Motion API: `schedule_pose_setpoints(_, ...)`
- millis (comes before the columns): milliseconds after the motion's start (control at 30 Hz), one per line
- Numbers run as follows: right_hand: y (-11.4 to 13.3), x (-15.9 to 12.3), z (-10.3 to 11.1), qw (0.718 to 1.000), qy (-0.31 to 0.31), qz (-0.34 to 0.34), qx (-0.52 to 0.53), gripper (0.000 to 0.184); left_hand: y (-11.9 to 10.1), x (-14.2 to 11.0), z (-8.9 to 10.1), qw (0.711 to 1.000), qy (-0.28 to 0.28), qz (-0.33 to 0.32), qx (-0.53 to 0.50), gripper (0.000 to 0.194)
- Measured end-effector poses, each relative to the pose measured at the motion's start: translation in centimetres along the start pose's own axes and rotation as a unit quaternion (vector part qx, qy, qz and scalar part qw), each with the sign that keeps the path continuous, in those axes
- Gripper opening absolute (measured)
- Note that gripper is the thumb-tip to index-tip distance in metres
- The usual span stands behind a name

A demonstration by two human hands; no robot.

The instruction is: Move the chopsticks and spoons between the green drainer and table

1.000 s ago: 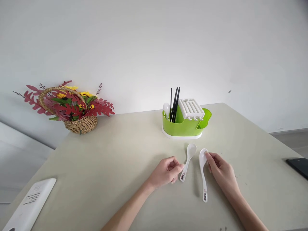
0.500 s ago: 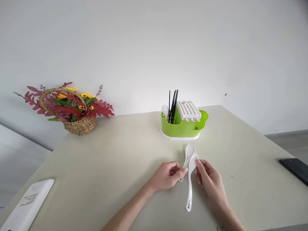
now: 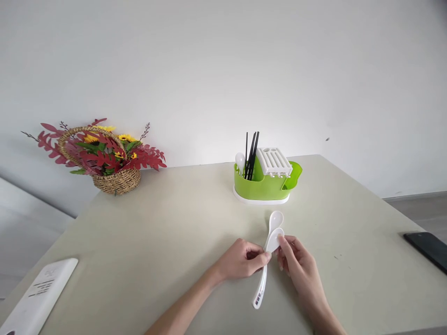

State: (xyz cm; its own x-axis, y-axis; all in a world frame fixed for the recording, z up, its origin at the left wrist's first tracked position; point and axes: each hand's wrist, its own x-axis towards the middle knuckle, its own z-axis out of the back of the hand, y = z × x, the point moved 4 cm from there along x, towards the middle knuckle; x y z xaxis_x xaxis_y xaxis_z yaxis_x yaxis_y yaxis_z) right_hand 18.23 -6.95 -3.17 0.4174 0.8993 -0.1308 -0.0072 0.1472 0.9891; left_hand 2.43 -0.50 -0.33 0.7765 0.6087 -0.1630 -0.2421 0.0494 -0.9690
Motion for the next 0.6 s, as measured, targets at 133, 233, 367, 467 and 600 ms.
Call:
schedule_pose_setpoints(133, 0.2, 0.1, 0.0, 0.998, 0.061, 0.002, 0.017, 0.045, 0.1, -0.1, 0.1, 1.000, 0.017, 0.012, -0.024, 0.049)
schedule_pose_setpoints(233, 0.2, 0.0, -0.3, 0.991, 0.119, 0.001, 0.061, 0.042, 0.0, -0.1, 0.2, 0.998, 0.035, 0.010, -0.044, 0.049)
schedule_pose_setpoints(367, 0.5, 0.2, -1.0, 0.977, 0.184, 0.003, 0.107, 0.040, -0.3, -0.3, 0.5, 0.994, 0.060, -0.005, -0.087, 0.051)
schedule_pose_setpoints(467, 1.3, 0.7, -1.6, 0.963, 0.245, 0.009, 0.112, 0.038, -0.6, -0.5, 0.8, 0.989, 0.075, -0.013, -0.127, 0.053)
schedule_pose_setpoints(600, 3.0, 1.3, -2.3, 0.946, 0.318, 0.015, 0.055, 0.046, -0.7, -0.6, 1.1, 0.983, 0.088, -0.017, -0.160, 0.056)
